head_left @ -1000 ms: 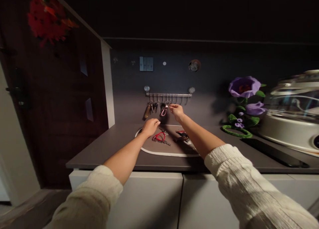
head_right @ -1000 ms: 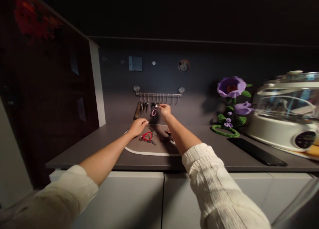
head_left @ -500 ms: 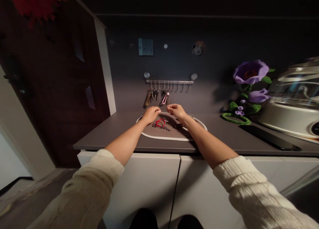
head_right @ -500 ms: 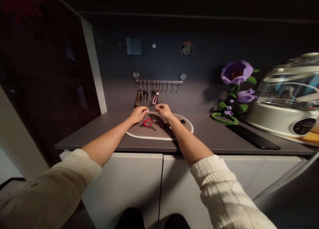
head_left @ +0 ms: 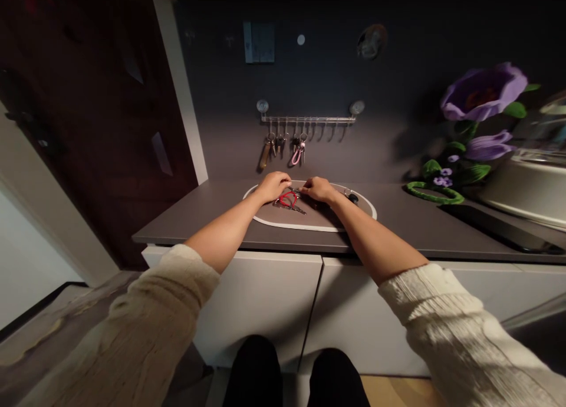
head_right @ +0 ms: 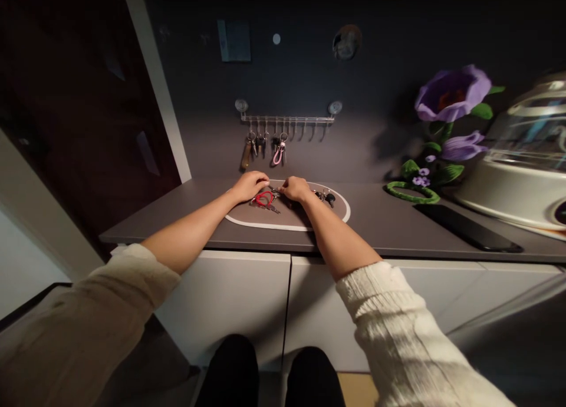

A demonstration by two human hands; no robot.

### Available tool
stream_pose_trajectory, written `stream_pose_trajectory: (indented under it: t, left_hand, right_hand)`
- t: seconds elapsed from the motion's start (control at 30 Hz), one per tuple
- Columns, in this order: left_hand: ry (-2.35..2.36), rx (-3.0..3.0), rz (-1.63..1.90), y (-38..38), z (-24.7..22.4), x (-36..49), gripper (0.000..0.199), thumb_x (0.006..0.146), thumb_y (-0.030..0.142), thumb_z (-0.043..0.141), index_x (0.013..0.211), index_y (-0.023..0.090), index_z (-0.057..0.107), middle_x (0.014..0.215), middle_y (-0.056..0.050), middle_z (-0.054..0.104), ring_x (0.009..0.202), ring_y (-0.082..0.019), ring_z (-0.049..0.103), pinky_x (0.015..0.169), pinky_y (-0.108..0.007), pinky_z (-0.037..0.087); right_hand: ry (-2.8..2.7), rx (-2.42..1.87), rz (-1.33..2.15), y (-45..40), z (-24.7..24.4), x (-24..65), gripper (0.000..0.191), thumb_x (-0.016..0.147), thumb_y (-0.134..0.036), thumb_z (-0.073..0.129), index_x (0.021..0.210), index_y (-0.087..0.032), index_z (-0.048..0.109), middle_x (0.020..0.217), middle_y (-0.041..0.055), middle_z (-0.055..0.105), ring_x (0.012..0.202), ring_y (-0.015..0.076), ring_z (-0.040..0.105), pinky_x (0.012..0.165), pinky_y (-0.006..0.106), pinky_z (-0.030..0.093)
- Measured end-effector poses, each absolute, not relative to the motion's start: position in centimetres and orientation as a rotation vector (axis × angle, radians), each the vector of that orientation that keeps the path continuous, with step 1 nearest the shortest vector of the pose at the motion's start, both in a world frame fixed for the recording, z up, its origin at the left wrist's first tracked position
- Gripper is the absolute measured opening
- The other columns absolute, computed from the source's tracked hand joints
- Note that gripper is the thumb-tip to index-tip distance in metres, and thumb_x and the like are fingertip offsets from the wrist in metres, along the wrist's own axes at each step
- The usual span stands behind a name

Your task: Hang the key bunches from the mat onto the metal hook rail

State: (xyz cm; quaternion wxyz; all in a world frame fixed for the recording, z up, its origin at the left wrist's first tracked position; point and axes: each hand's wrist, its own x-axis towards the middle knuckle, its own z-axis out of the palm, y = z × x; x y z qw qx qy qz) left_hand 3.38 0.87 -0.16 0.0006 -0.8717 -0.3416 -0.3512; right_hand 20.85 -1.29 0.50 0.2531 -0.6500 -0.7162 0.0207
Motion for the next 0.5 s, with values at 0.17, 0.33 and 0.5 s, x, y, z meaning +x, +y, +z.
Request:
stream_pose_trajectory:
  t: [0.17, 0.33, 0.5]
  left_hand:
    - [-1.088, -2.752, -1.064, 1.1, -0.37, 3.36, 0.019, 0.078, 0.023, 0.049, 0.084, 0.015, 0.065, 0.086, -0.006, 0.064, 0.081, -0.015, 0.055, 0.077, -0.026, 0.04]
    - [-1.08, -2.755, -1.046, 1.19, -0.51, 3.33, 0.018, 0.077, 0.022, 0.05, 0.084, 0.015, 0.065, 0.086, -0.005, 0.064, 0.082, -0.015, 0.054, 0.077, -0.026, 0.04]
    - [-1.097, -2.751, -1.059, 1.02, -0.33, 3.45, 0.017, 0.076, 0.019, 0.051, 0.085, 0.015, 0.065, 0.088, -0.005, 0.063, 0.082, -0.015, 0.054, 0.077, -0.026, 0.04]
  right_hand:
    - [-1.998, -1.781, 0.113, -0.91, 0.29, 20.92, 0.018, 0.061, -0.038, 0.068, 0.065, -0.02, 0.068, 0.056, 0.0034, 0.061, 0.062, 0.0147, 0.057, 0.061, 0.024, 0.038]
    - [-2.006, -1.797, 0.164, -0.67, 0.21, 21.05, 0.018, 0.063, -0.037, 0.068, 0.067, -0.02, 0.069, 0.054, 0.0032, 0.059, 0.062, 0.0151, 0.056, 0.06, 0.024, 0.037]
    - [-2.02, -1.701, 0.101, -0.44, 0.31, 20.98, 0.01, 0.063, -0.029, 0.068, 0.068, -0.021, 0.068, 0.064, 0.0027, 0.064, 0.067, 0.0144, 0.055, 0.061, 0.023, 0.036]
